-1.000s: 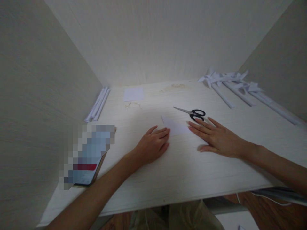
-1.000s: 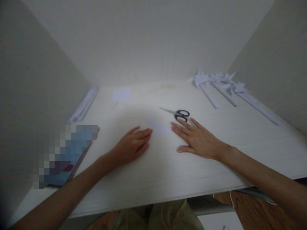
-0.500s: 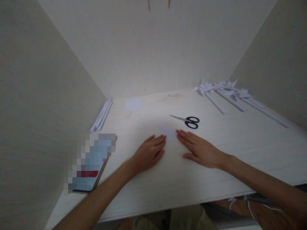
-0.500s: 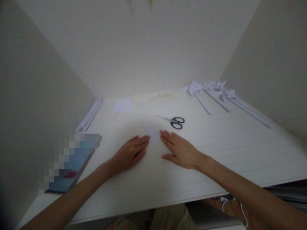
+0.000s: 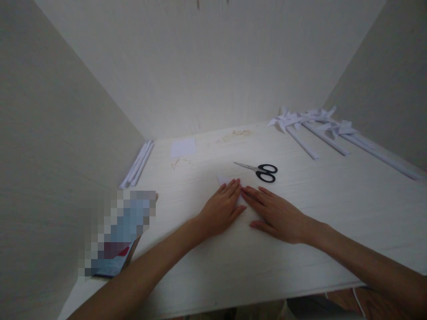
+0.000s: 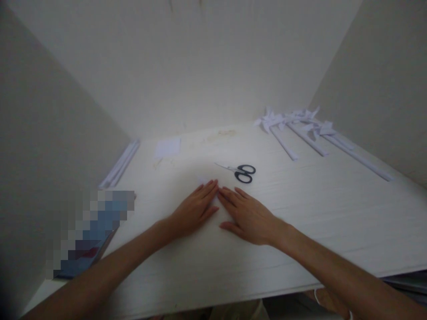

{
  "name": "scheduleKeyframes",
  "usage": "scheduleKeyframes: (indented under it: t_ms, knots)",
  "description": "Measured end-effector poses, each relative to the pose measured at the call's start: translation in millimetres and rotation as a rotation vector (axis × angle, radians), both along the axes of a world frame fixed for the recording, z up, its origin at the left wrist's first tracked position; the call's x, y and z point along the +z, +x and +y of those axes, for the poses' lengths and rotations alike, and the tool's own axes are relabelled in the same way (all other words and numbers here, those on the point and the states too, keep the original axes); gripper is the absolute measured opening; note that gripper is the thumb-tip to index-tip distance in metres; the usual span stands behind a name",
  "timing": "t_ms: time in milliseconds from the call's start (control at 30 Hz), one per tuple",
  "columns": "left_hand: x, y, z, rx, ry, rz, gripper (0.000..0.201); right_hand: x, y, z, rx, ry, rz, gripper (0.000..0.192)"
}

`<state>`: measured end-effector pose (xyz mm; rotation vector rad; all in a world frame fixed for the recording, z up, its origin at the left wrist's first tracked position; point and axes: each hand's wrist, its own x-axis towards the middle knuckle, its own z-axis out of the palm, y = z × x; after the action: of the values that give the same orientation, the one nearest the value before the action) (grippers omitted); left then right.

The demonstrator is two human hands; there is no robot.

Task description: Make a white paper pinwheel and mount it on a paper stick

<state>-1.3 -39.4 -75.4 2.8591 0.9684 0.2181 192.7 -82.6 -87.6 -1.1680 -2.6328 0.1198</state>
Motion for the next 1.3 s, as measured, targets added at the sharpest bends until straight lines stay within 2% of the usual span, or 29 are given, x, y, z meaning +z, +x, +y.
scheduleKeyframes:
  t_ms: [100,233,533,667,800,900,1067,1167,1300]
  knots:
    - [-3.0,2.7,0.7,0.008,-0.017,0.023,0.059,-1.3,-0.3,0.1,-0.004,0.005,-0.009,0.064]
    - [1.1,-5.8,6.7,-0.003,-0.055,0.056,0.058,-0.7,-0.1,-0.2,-0.004,0.002,-0.033,0.063]
    - [-3.1,-36.3,39.1,0.126,0.049,0.068,0.051,-0.4,1.6,0.6,0.011,0.009,0.004,0.064]
    - [-6.7,-37.0,46.9,0.239,0.108,0.071,0.051,-1.3,2.1,0.8,0.018,0.011,-0.004,0.064]
    - [-6.9,-35.7,46.1,0.413,0.213,-0.008,0.056,-1.3,2.0,0.4,0.011,0.023,-0.016,0.063]
    - [-1.9,-28.8,29.0,0.304,0.242,-0.02,0.054,-1.0,1.4,0.5,0.015,0.016,-0.03,0.063]
    - [1.5,-7.4,-11.2,0.051,0.045,0.003,0.049,-1.3,0.7,1.7,0.024,0.01,-0.021,0.061]
    - [0.8,-1.3,-17.9,0.04,-0.018,-0.006,0.05,-1.5,0.6,1.8,0.019,0.001,-0.022,0.062]
    - [0.8,-9.4,-4.9,0.044,-0.036,-0.021,0.048,-1.1,0.6,0.9,0.01,0.0,-0.051,0.062]
